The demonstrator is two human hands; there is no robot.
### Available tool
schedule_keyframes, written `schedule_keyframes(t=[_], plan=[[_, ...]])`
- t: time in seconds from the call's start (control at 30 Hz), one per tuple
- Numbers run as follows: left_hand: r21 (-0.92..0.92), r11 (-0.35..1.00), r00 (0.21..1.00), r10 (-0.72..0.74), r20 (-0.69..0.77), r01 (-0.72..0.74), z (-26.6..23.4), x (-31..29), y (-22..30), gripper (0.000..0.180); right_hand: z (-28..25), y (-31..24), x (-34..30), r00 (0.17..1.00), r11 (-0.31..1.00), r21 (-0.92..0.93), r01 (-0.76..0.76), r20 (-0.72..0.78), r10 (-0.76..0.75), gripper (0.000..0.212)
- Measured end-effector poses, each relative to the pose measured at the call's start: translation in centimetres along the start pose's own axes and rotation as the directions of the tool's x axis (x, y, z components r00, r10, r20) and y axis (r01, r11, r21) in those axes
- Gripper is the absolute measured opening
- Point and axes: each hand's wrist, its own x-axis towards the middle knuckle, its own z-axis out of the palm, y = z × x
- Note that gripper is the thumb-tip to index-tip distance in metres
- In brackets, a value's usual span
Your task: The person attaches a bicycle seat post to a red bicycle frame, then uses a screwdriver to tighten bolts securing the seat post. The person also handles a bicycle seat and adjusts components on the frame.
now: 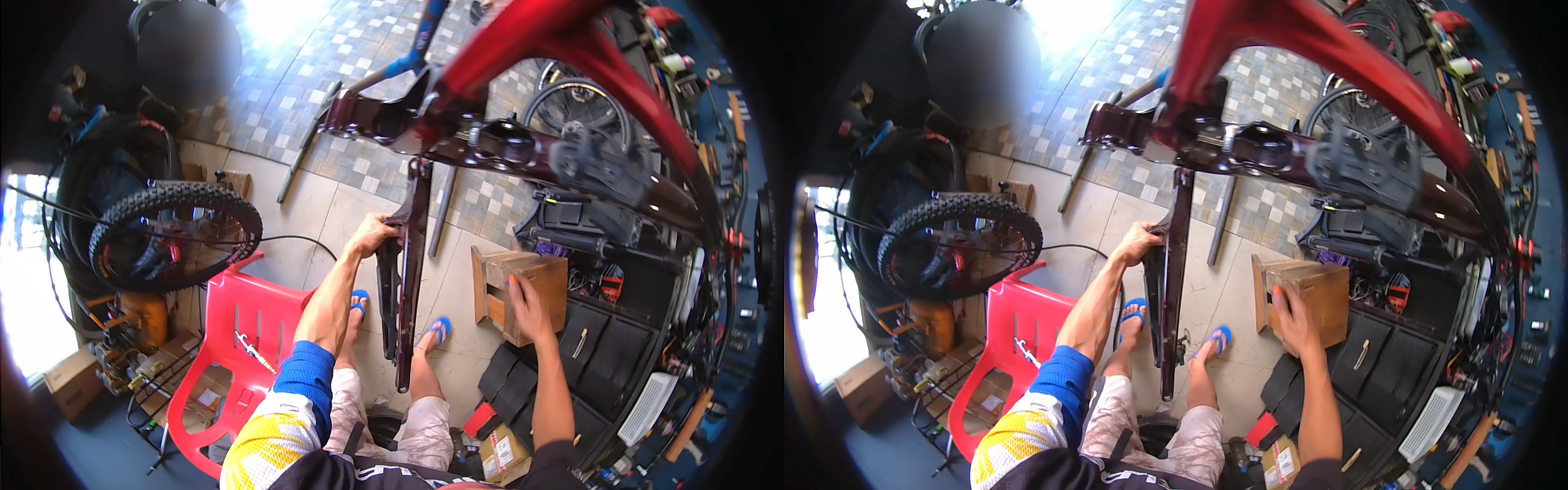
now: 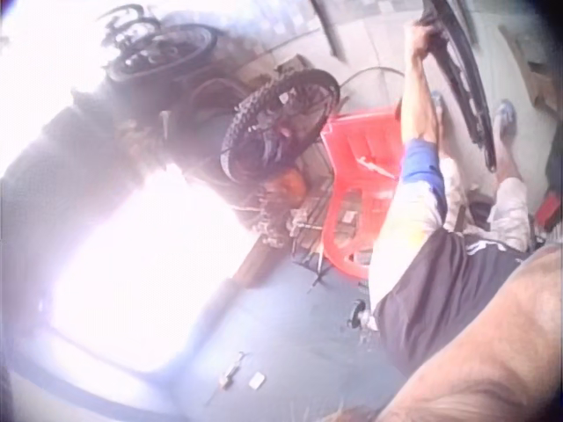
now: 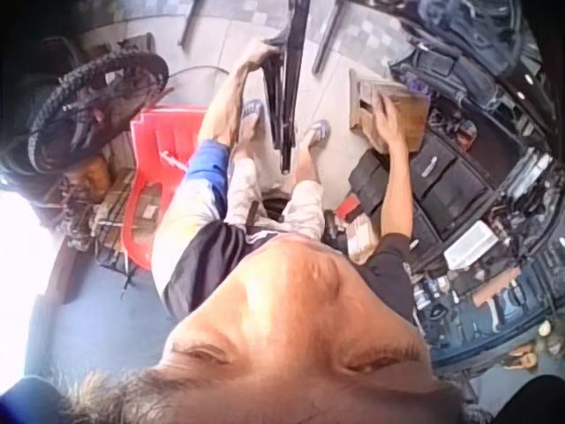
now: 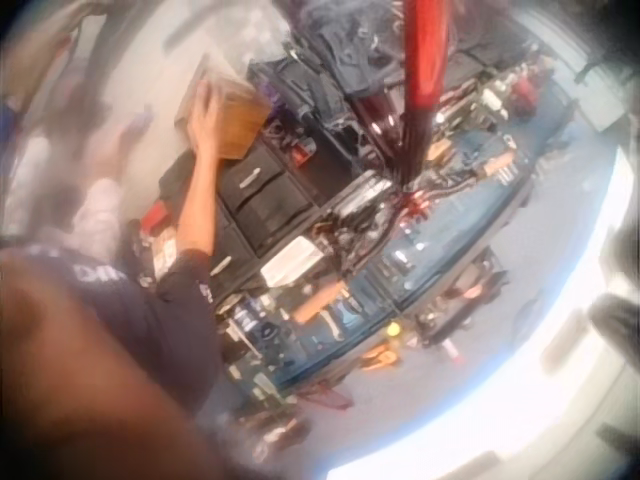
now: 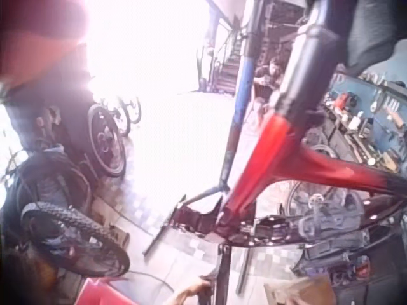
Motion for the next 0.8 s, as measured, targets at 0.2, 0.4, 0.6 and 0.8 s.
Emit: schedule_keyframes(t=[0.2, 0.4, 0.6, 0.8], plan=[[0.001, 0.999, 0.998, 0.053, 0.03, -0.053, -0.9, 2.2, -1.2, 0.024, 3.7, -6.0, 17.6, 0.932, 0.951, 0.0, 0.31, 0.195, -0.304, 0.041], [0.065, 0.994, 0.996, 0.087, -0.016, -0.086, -3.5, 3.2, -1.8, 0.027, 6.6, -8.7, 28.2, 0.868, 0.951, -0.031, 0.308, 0.419, -0.267, 0.046], [0.069, 0.992, 0.994, 0.098, 0.052, -0.101, -3.5, 4.3, -1.0, 0.03, 4.5, -3.2, 36.8, 0.861, 0.868, -0.261, 0.422, 0.414, -0.294, 0.045], [0.06, 0.994, 0.993, 0.092, 0.069, -0.097, -3.5, 4.1, -0.9, 0.033, 3.4, -3.5, 38.3, 0.888, 0.869, -0.271, 0.413, 0.331, -0.319, 0.044]])
